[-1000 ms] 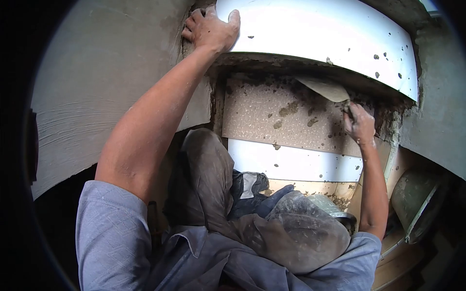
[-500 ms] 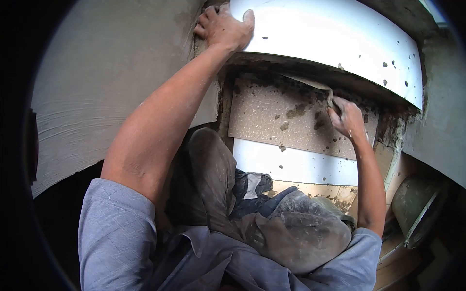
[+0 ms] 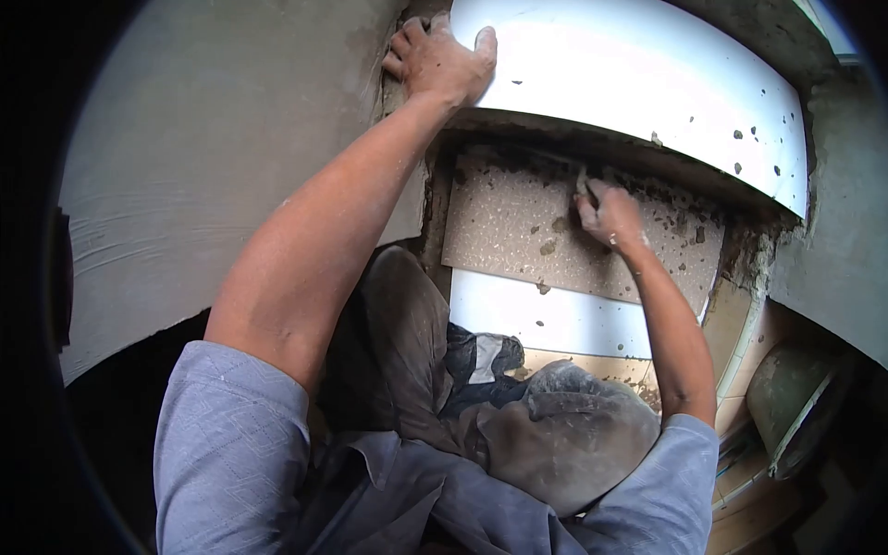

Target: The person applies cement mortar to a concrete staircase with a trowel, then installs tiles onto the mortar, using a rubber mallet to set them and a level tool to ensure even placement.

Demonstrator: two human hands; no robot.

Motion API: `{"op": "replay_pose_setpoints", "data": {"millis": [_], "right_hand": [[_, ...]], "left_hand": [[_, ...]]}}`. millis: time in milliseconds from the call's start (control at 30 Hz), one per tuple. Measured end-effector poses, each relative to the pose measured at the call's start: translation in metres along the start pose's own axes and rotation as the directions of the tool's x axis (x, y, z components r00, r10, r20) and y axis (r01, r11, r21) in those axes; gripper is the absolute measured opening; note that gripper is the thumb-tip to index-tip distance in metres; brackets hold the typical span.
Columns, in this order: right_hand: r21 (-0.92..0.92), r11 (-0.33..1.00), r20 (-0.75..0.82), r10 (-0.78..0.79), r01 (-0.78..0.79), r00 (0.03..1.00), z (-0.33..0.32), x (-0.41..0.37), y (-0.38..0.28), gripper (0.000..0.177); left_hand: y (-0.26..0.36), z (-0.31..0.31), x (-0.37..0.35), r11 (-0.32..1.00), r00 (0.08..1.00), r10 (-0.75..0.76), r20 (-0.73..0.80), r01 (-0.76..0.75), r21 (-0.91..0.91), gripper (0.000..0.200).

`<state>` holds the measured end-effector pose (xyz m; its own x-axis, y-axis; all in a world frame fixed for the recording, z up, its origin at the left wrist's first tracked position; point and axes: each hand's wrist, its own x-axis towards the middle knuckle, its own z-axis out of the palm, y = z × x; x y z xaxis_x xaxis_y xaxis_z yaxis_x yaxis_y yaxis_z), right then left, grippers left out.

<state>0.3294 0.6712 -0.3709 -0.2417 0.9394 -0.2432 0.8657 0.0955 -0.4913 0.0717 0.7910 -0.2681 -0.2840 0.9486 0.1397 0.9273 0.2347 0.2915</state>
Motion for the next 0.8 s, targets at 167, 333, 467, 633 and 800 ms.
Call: {"op": "replay_pose_setpoints", "data": {"millis": [167, 333, 467, 633, 800], "right_hand": [[0.055, 0.998, 0.003, -0.016, 0.016, 1.000, -0.064, -0.013, -0.006, 0.029], [0.025, 0.999, -0.016, 0.032, -0.031, 0.999, -0.132, -0.070, -0.010, 0.031], [-0.068, 0.978, -0.089, 0.189, -0.195, 0.978, -0.196, -0.190, -0.014, 0.034], [-0.125, 0.658, -0.037, 0.745, -0.742, 0.667, -0.253, -0.394, -0.069, 0.028], [-0.371, 0.230, -0.072, 0.959, -0.899, 0.275, -0.219, -0.528, -0.110, 0.026]], "left_hand": [[0.002, 0.000, 0.003, 1.000, 1.000, 0.028, -0.013, -0.028, -0.012, 0.074], [0.004, -0.001, 0.003, 0.999, 1.000, 0.008, 0.010, -0.009, 0.035, 0.075], [0.000, 0.019, 0.016, 0.995, 0.998, -0.061, 0.015, 0.060, 0.075, 0.076], [0.004, 0.019, 0.020, 0.992, 0.997, -0.069, 0.046, 0.064, 0.105, 0.081], [0.003, 0.012, 0.017, 0.987, 0.999, -0.044, -0.004, 0.045, 0.154, 0.081]]}}
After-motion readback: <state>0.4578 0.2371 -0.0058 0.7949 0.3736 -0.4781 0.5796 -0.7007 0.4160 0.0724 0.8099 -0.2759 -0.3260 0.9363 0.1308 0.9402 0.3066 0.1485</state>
